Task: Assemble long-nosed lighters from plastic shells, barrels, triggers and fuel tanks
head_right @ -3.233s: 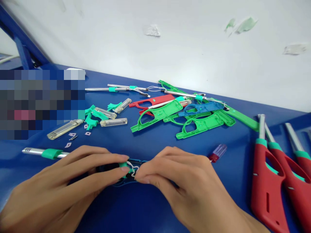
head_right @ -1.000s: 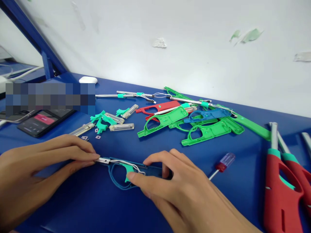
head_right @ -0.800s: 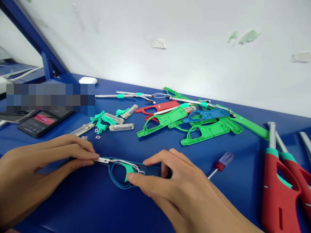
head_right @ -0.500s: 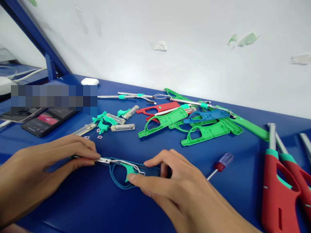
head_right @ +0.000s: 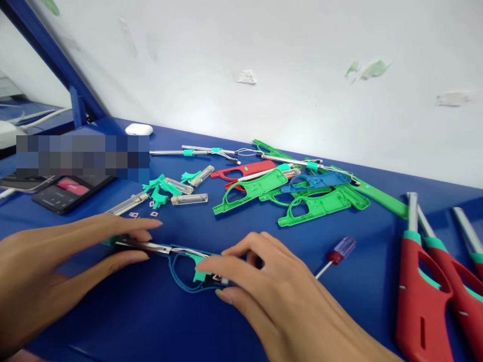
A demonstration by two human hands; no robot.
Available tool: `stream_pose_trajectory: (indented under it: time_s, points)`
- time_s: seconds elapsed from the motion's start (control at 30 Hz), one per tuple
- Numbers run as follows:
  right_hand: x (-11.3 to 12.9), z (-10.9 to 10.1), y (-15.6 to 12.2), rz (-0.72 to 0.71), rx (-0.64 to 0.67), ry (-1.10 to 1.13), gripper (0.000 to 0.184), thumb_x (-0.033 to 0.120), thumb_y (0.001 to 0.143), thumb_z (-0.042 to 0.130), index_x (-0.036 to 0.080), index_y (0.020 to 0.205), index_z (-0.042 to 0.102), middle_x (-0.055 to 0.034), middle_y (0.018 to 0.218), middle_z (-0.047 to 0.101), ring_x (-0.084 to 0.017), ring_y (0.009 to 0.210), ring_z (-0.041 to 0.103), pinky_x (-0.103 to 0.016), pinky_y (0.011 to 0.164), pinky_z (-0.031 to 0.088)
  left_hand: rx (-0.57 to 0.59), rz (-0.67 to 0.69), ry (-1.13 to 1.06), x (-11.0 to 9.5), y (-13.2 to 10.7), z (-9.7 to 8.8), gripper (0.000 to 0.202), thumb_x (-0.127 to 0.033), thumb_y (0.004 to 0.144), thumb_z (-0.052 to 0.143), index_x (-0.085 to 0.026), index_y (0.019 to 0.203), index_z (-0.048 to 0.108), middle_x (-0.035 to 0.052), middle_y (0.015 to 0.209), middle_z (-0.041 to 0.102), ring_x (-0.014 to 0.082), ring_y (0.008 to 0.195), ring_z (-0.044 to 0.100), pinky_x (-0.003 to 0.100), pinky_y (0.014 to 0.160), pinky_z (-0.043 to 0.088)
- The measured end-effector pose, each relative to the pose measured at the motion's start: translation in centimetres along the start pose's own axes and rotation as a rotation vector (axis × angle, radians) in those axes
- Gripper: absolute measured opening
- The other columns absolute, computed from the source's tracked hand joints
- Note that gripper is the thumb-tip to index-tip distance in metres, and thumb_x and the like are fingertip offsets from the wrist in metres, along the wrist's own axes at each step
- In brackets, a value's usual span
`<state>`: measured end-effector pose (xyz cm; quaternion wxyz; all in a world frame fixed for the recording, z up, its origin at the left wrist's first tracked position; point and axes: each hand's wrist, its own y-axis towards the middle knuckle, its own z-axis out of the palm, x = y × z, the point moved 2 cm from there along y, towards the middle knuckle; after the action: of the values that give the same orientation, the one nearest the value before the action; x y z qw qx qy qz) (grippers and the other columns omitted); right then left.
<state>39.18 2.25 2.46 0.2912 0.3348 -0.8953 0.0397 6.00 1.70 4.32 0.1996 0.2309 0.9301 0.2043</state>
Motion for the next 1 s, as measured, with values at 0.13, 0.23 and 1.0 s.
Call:
stream_pose_trajectory:
  time_s: [0.13,0.23,1.0]
  points:
    - [0.6,1.1,-0.7,0.094,-0.193,-0.042,0.034,0.044,0.113,0.076,0.038,0.147,0.069,-0.0044,0.138,0.086,-0.030,0.123,0.087,-0.048,0.118,0.069,-0.015,0.100,0.032,-1.8,-0.5,0.3,0.026,-0.035,0.122,0.064,-0.043,0.146,0.071,-0.0107,0.139,0.081,0.0125,0.126,0.079,0.021,0.128,0.050]
    - [0.7,1.8,-1.2,0.104,-0.123,-0.078,0.033,0.042,0.117,0.070,0.041,0.150,0.066,-0.0009,0.149,0.084,-0.036,0.146,0.077,-0.063,0.125,0.063,0.090,0.211,-0.079,-3.4,0.0,1.3,0.043,-0.004,0.118,0.051,-0.037,0.138,0.069,-0.0087,0.136,0.079,0.0103,0.135,0.068,0.018,0.131,0.043]
    - [1.1,1.4,0.6,-0.083,-0.396,-0.212,0.029,0.056,0.125,0.054,0.032,0.117,0.069,0.0005,0.104,0.076,-0.020,0.095,0.080,-0.034,0.083,0.064,0.372,0.400,0.014,-3.1,3.1,2.6,0.038,0.004,0.095,0.061,-0.026,0.117,0.072,0.0018,0.115,0.076,0.0226,0.094,0.075,0.036,0.077,0.053]
